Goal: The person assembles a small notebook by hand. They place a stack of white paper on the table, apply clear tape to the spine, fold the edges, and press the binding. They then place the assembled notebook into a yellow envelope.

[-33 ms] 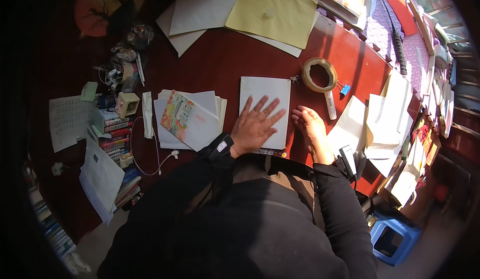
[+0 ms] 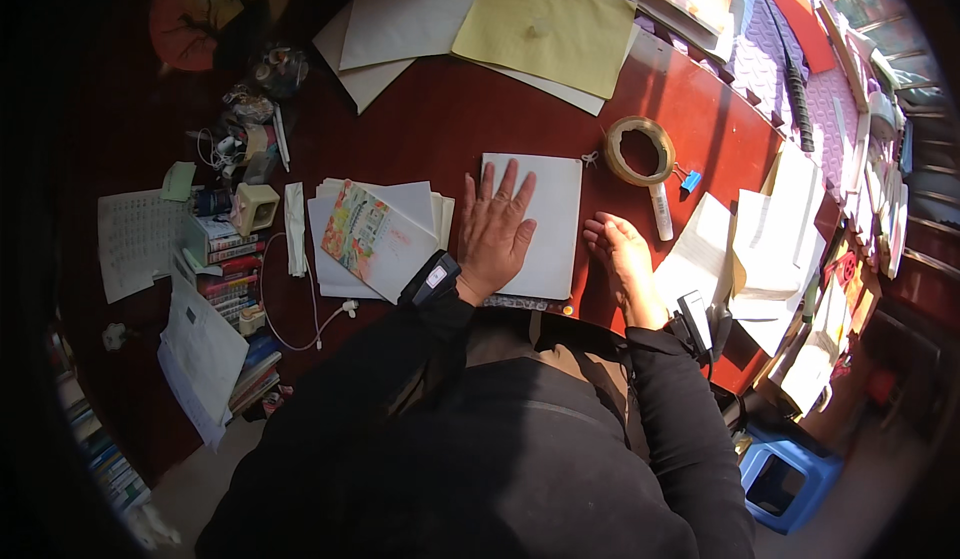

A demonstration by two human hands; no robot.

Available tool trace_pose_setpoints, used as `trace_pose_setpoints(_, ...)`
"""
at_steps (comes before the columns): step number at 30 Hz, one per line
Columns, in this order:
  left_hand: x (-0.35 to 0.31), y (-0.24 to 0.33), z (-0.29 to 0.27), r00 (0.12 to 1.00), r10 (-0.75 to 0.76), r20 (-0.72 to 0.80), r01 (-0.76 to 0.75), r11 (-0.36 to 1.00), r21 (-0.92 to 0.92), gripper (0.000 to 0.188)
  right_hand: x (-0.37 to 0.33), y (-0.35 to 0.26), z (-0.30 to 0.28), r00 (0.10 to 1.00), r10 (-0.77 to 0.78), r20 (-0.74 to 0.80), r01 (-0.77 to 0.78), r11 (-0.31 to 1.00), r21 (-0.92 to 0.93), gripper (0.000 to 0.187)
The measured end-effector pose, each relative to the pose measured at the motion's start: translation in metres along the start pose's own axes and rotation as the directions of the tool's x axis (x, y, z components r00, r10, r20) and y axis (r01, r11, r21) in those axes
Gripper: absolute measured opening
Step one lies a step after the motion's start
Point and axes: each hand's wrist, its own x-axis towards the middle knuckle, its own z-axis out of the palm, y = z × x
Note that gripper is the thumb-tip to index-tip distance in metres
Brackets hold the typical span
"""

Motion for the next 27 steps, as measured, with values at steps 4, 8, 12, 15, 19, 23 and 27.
trace_pose_setpoints(4,0.007,-0.002,-0.007,0.696,0.558,0.451,-0.509,0.827,-0.238,0.059,0.006,0.004,-0.007,0.998,-0.023,0.063,0.024,1.0,-0.019,0.03)
trace_pose_setpoints(8,-0.015,0.007,-0.009,0.959,0.157,0.237,-0.117,0.978,-0.173,0.068,-0.001,0.017,-0.004,0.997,-0.072,0.007,0.073,0.993,-0.096,0.037)
trace_pose_setpoints(12,-0.034,-0.008,0.002,0.952,-0.287,0.11,0.302,0.94,-0.161,0.086,-0.019,0.037,0.013,0.98,-0.197,-0.033,0.167,0.899,-0.405,0.049)
trace_pose_setpoints(15,-0.036,-0.015,0.015,0.937,-0.278,0.212,0.3,0.95,-0.08,0.091,-0.023,0.038,0.024,0.984,-0.178,0.015,0.164,0.862,-0.479,0.042)
trace_pose_setpoints(19,-0.035,-0.015,0.014,0.913,-0.287,0.29,0.318,0.946,-0.064,0.092,-0.015,0.029,0.03,0.987,-0.155,-0.046,0.12,0.893,-0.433,0.037)
trace_pose_setpoints(23,-0.03,-0.008,-0.005,0.927,-0.317,0.202,0.345,0.931,-0.118,0.079,-0.019,0.032,0.034,0.93,-0.364,0.056,0.321,0.725,-0.61,0.036)
trace_pose_setpoints(27,-0.018,-0.003,-0.023,0.928,-0.341,0.153,0.363,0.919,-0.154,0.057,-0.038,0.032,0.045,0.935,-0.343,0.092,0.348,0.836,-0.424,0.035)
